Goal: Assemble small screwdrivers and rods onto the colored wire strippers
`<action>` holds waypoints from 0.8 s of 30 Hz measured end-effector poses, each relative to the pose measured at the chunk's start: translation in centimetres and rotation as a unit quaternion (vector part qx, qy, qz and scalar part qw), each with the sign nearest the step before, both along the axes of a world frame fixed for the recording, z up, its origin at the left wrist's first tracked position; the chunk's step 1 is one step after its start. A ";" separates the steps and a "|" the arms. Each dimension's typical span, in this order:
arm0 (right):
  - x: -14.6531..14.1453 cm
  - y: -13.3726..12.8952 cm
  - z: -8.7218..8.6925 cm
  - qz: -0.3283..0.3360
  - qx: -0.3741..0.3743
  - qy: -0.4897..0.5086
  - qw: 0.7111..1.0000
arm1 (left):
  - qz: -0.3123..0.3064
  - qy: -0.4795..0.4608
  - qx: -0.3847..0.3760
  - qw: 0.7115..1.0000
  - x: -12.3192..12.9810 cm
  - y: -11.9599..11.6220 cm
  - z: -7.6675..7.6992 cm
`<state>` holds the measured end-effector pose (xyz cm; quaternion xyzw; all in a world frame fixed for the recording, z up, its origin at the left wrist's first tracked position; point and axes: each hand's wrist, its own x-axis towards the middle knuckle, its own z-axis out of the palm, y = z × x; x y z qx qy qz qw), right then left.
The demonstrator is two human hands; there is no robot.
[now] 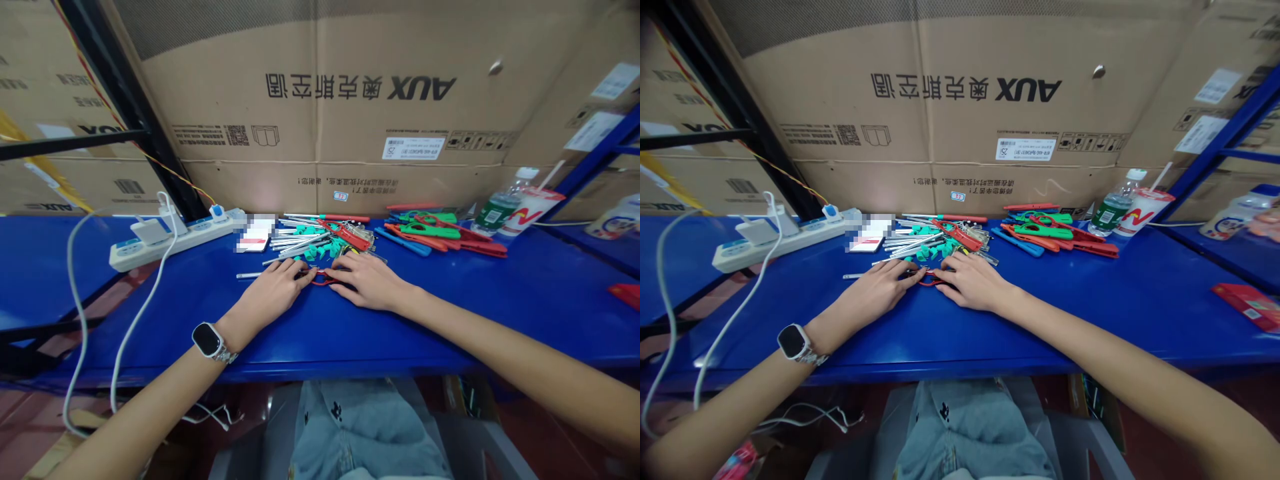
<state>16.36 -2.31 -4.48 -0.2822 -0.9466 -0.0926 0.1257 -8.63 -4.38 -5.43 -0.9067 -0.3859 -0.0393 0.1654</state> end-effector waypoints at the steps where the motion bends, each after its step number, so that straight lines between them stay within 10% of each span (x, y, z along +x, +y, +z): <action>1: 0.0 0.0 -0.1 -0.001 0.002 -0.001 1.000 | -0.001 -0.003 -0.001 1.000 0.0 0.0 -0.1; 24: 0.0 0.2 -0.2 0.006 -0.009 -0.019 1.000 | -0.024 -0.192 -0.072 0.978 -2.5 1.6 -0.1</action>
